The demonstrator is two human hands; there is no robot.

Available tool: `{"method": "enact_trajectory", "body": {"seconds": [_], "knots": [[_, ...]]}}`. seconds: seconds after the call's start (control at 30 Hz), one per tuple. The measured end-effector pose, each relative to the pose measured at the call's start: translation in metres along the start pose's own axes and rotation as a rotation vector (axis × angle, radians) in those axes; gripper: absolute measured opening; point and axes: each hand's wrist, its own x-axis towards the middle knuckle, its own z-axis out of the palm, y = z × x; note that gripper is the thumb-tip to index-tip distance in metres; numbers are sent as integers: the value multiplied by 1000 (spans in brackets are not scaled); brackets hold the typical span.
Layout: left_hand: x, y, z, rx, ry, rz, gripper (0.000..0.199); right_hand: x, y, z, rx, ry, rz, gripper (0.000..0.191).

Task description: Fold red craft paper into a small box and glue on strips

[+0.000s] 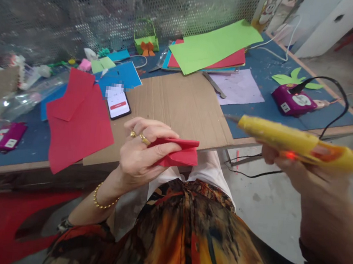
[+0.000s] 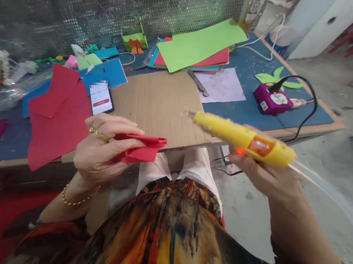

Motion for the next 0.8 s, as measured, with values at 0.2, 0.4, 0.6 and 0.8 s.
{"method": "enact_trajectory", "body": {"seconds": [0.2, 0.4, 0.6, 0.8], "knots": [[0, 4, -5, -144, 45, -123, 9, 62, 63, -12, -650, 121, -151, 37], [1, 3, -2, -140, 78, -89, 7, 117, 108, -10, -998, -133, 43, 39], [4, -1, 2, -41, 38, -78, 9, 86, 33, 6, -832, 112, -333, 22], [12, -2, 14, 216, 27, 48, 5, 48, -61, 53, -509, -23, -746, 17]]}}
